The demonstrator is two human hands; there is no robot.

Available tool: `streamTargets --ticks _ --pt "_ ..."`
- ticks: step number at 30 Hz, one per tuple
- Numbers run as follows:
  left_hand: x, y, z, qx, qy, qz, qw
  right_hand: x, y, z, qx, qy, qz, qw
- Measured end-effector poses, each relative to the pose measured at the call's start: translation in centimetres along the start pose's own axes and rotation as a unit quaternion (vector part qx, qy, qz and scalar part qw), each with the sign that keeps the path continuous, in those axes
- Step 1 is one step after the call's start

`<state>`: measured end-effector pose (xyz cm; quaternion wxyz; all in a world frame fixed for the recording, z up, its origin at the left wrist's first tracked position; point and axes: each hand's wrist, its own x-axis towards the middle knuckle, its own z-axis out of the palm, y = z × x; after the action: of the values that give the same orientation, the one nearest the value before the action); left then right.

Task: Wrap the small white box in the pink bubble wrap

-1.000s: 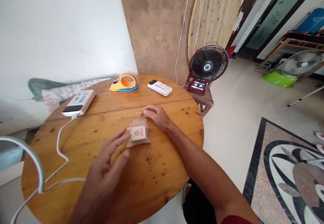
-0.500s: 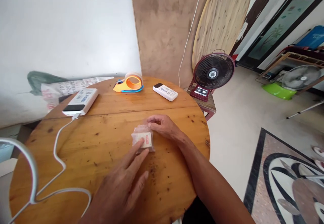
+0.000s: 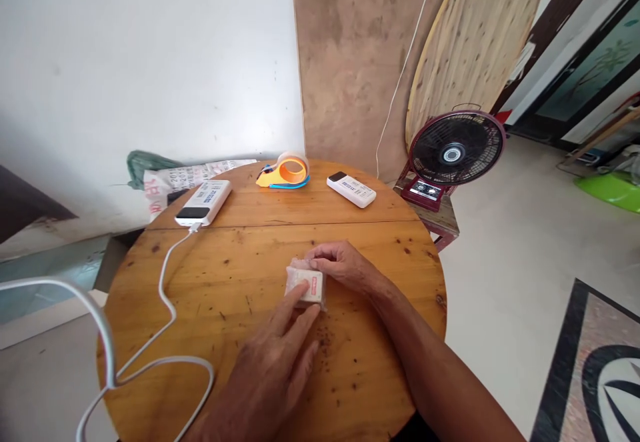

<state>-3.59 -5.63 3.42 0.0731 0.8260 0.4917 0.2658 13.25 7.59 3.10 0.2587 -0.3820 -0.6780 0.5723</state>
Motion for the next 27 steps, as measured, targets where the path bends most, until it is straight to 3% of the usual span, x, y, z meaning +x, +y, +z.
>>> streamTargets --ticks 7,13,21,27 --pt "-0.1 -0.4 0.3 -0.003 0.041 -0.002 0.999 -0.4 -1.0 0.8 0.004 0.046 0.014 0.999" --pt "0.3 -0.5 0.4 0.027 0.012 0.010 1.000 -0.4 -0.8 1.0 0.033 0.074 0.021 0.997" --pt "0.4 -0.4 0.2 0.036 -0.003 0.009 0.999 -1.0 -0.9 0.7 0.062 0.062 0.023 0.996" --pt "0.5 -0.4 0.3 0.025 -0.001 0.000 1.000 -1.4 -1.8 1.1 -0.010 0.074 -0.011 0.997"
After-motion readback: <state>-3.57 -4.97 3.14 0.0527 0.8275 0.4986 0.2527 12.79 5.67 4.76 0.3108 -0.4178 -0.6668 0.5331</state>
